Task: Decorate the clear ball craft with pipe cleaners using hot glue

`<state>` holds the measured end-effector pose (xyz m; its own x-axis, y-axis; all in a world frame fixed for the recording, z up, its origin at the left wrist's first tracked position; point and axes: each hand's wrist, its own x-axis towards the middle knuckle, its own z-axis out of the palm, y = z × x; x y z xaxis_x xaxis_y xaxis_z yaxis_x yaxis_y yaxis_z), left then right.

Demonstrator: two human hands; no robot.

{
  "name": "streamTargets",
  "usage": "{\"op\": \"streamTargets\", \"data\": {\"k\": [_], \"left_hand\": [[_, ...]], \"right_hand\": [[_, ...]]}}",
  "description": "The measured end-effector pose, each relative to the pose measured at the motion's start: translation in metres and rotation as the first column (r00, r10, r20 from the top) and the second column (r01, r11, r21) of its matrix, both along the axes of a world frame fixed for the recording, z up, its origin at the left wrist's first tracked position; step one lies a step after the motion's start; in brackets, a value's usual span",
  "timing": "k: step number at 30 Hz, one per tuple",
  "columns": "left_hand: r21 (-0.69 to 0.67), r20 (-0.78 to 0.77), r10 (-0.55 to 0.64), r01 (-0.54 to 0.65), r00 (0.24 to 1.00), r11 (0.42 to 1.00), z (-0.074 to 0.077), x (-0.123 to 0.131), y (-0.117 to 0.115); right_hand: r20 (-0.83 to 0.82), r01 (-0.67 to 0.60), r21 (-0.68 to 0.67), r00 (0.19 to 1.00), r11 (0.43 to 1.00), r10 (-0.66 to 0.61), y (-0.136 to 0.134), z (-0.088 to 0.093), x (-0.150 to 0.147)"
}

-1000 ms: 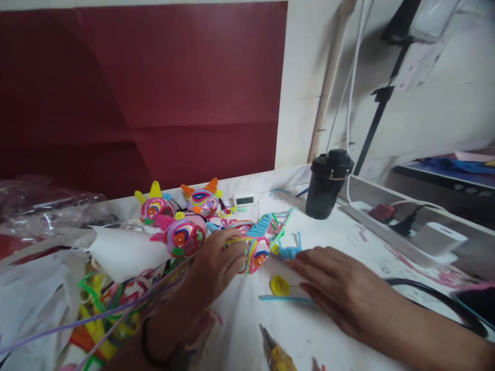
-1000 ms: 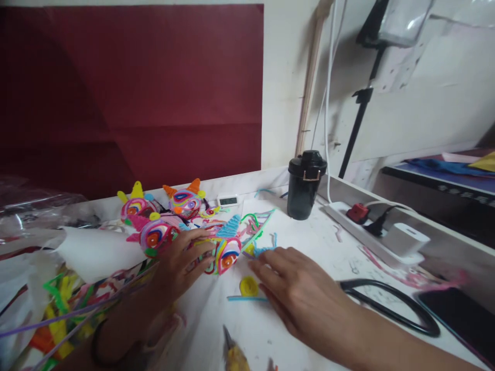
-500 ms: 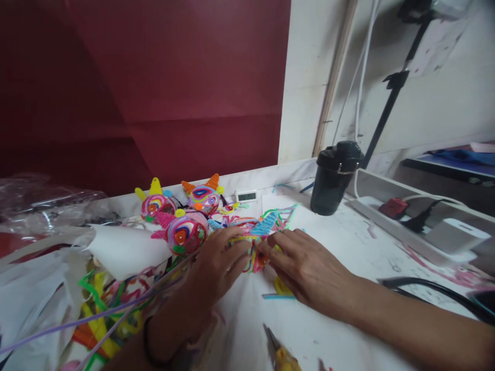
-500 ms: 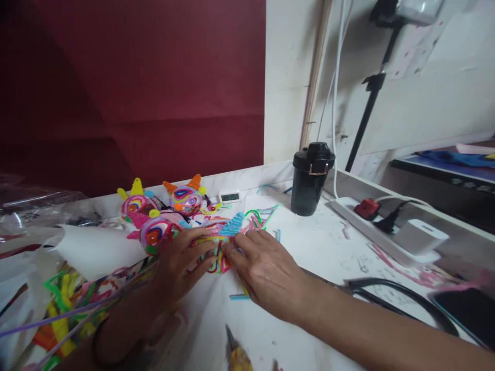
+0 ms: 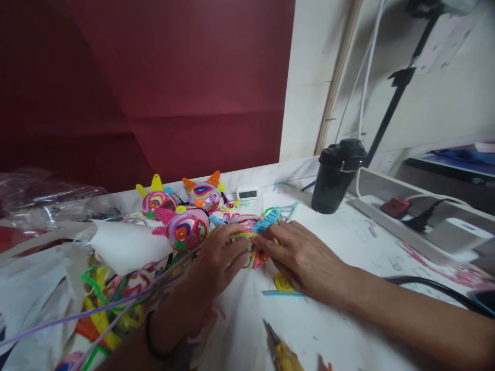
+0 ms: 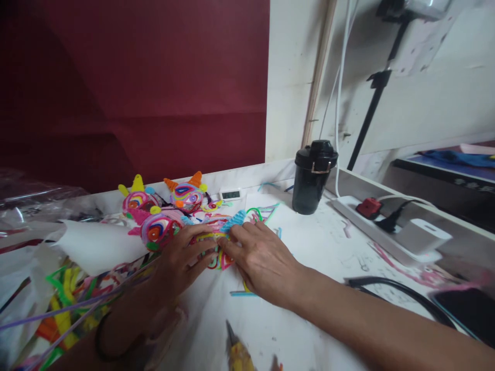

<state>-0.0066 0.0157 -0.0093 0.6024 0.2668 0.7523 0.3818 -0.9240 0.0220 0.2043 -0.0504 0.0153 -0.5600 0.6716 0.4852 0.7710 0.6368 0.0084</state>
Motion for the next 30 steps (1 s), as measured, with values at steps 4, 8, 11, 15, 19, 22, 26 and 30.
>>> {"op": "streamTargets", "data": {"k": [4,8,11,15,19,22,26,30], "left_hand": [[-0.01,0.009,-0.02,0.02,1.0,1.0,-0.0025,-0.0004,0.0012],[0.008,-0.02,-0.008,0.008,1.0,1.0,-0.0025,-0.0014,0.0006],[0.028,-0.027,-0.002,0.003,1.0,1.0,-0.0019,-0.0016,0.0003],[0.039,-0.014,-0.009,0.01,1.0,0.999,-0.0023,-0.0007,0.0008],[0.059,-0.009,-0.015,0.015,1.0,0.998,-0.0033,0.0007,0.0008],[0.081,-0.005,-0.021,0.021,1.0,0.996,-0.0029,0.0019,0.0008],[0.053,-0.008,-0.018,0.019,1.0,0.998,-0.0017,0.0029,0.0014],[-0.02,0.015,-0.016,0.016,1.0,1.0,-0.0034,0.0031,0.0027]], "right_hand": [[-0.05,-0.034,-0.012,0.998,0.999,0.033,0.0025,-0.001,0.0002],[-0.026,-0.042,-0.014,0.999,0.999,0.042,0.0032,-0.0006,-0.0005],[0.017,-0.019,0.012,1.0,1.0,0.018,0.0025,-0.0006,-0.0013],[0.068,-0.013,0.079,0.998,0.997,0.008,0.0021,-0.0014,-0.0025],[0.102,-0.008,0.14,0.995,0.99,-0.007,0.0031,-0.0019,-0.0046],[0.102,-0.009,0.148,0.995,0.989,-0.007,0.0039,-0.0021,-0.0065],[0.041,-0.012,0.132,0.999,0.991,0.007,0.0041,-0.0037,-0.0079],[-0.025,-0.008,0.077,1.0,0.997,0.01,0.0046,-0.0074,-0.0069]]}}
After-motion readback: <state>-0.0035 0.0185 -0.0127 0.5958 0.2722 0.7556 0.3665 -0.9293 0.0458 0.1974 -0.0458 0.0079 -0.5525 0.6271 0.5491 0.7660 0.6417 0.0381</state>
